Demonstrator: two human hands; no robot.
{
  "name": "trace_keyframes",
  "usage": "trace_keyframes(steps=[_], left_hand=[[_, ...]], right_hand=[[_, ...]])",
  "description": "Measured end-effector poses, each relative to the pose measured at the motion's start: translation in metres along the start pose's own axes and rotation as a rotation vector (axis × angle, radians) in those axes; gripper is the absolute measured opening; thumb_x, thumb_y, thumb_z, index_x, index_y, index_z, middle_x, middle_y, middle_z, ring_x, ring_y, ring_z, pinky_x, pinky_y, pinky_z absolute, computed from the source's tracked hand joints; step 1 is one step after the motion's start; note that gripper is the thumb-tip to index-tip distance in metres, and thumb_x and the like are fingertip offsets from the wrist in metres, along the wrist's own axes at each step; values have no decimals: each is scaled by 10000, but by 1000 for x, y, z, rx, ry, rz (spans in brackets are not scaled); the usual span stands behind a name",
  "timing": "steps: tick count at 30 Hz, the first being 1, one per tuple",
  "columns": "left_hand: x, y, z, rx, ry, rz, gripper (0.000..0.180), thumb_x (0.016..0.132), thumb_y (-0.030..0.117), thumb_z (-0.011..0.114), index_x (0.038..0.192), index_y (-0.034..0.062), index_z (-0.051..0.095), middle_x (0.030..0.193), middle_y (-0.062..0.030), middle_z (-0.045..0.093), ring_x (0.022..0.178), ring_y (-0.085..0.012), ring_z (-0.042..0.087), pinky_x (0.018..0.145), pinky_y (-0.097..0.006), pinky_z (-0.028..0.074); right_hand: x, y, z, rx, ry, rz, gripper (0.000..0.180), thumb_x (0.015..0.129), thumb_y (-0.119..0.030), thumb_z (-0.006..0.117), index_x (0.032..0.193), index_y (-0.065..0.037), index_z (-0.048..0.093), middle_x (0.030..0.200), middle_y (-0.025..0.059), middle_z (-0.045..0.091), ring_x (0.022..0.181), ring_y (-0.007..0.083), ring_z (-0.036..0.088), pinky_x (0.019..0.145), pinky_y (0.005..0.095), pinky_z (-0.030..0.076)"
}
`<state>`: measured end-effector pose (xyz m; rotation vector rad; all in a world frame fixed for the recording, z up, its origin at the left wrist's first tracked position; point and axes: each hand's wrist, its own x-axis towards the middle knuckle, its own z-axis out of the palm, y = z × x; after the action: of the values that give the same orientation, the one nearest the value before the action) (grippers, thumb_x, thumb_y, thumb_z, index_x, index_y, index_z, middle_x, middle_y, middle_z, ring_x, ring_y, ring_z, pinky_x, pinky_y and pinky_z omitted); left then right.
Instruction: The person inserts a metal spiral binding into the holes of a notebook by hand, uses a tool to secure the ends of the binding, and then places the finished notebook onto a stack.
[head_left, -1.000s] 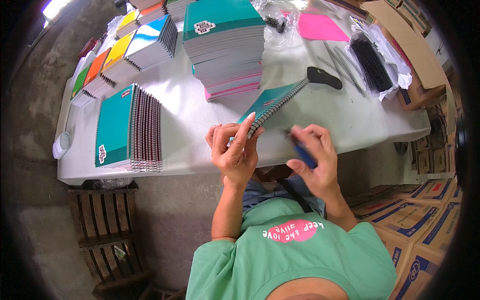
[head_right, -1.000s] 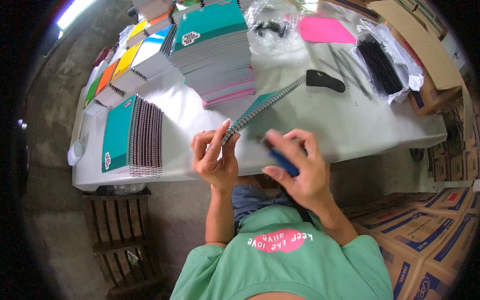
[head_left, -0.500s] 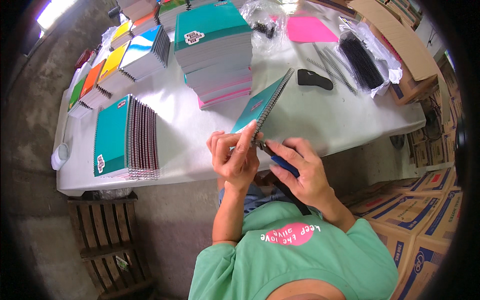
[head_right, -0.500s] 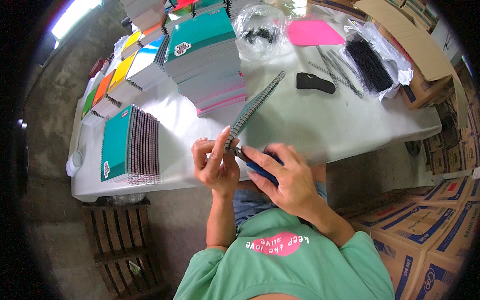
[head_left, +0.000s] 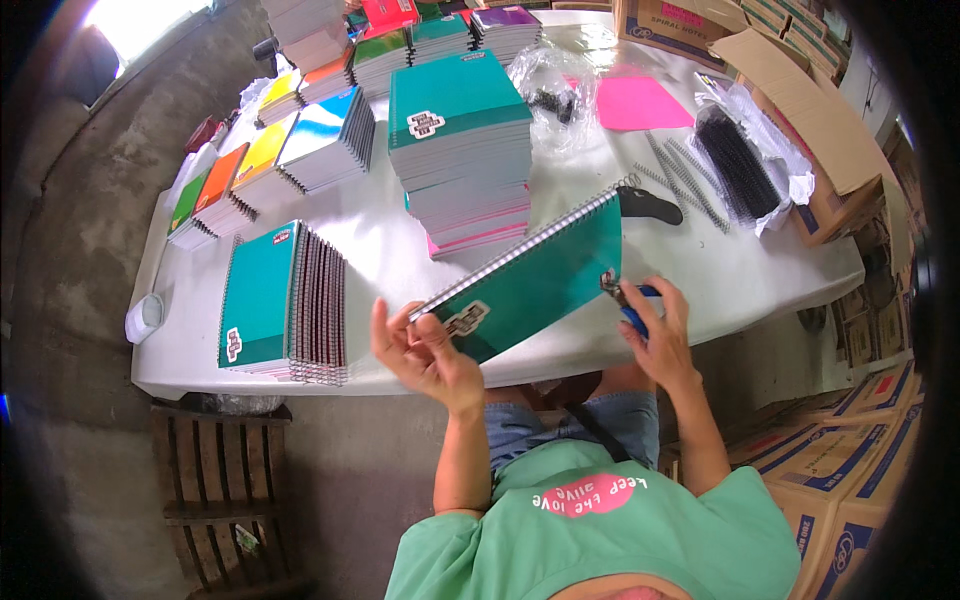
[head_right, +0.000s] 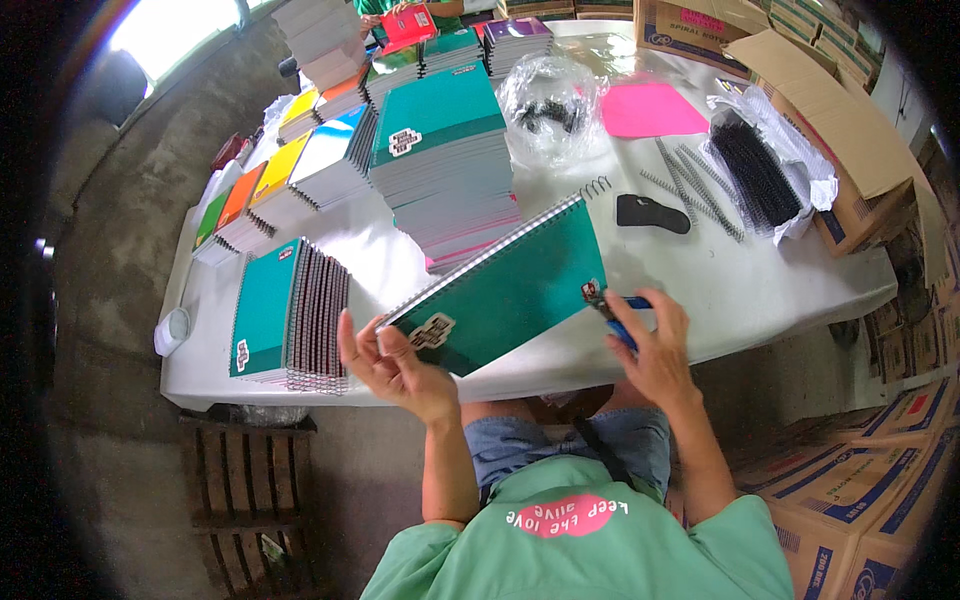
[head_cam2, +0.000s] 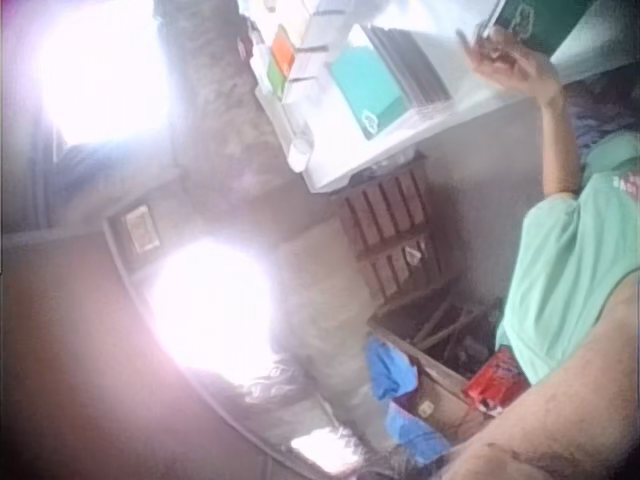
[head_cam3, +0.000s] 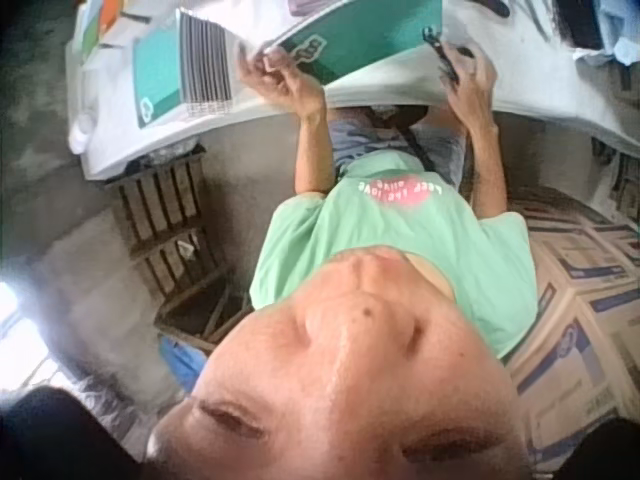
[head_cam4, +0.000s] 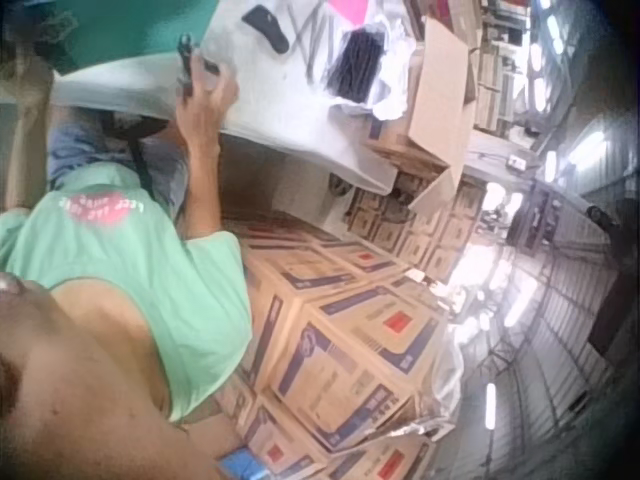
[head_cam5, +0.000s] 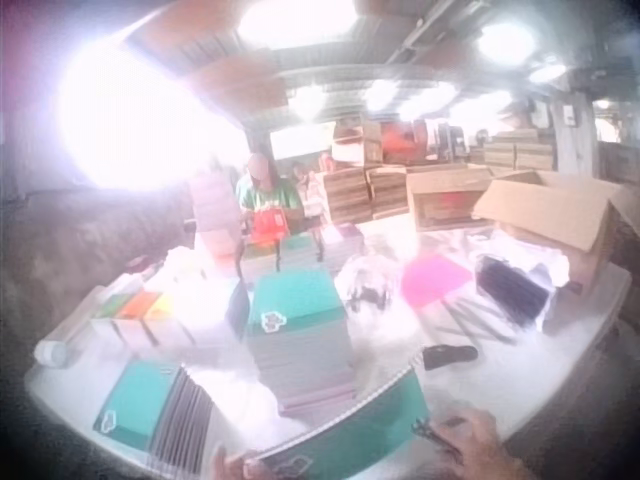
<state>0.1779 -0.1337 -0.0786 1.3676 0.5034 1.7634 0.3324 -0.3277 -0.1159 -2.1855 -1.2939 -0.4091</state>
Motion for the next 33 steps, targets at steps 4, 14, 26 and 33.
trace_keyframes(steps=[4, 14, 26, 33], left_hand=[[8, 13, -5, -162, 48, 6, 476, 948, 75, 464, 1371, 40, 250, 978, -81, 564, 803, -89, 541, 739, -233, 472], [11, 37, -27, -104, -180, 209, 406, 851, -106, 473, 1178, 69, 308, 1020, -234, 562, 833, -149, 565, 634, -214, 434], [41, 88, -77, 164, -598, 164, 67, 858, 6, 558, 892, 64, 570, 937, -135, 645, 802, -215, 604, 758, -287, 444], [62, 99, -110, 751, -193, 591, 245, 913, 219, 520, 1079, 55, 595, 1176, -122, 571, 1068, -218, 530, 914, -344, 372]], right_hand=[[3, 52, 9, -169, -21, 53, 494, 830, -307, 634, 1303, -240, 508, 1217, 134, 438, 1118, 306, 446, 955, 585, 266], [36, 16, 14, 800, -90, 255, 551, 896, -315, 568, 1369, -84, 407, 1305, 80, 477, 1227, 207, 430, 1044, 438, 253], [66, -60, -35, 1213, 43, -23, 833, 723, -312, 757, 1386, -26, 342, 1219, 102, 550, 1058, 218, 551, 887, 263, 429], [127, -156, -8, 1075, -675, -176, 669, 687, 23, 708, 1306, -81, 478, 1049, 112, 642, 870, 203, 637, 745, 280, 516]])
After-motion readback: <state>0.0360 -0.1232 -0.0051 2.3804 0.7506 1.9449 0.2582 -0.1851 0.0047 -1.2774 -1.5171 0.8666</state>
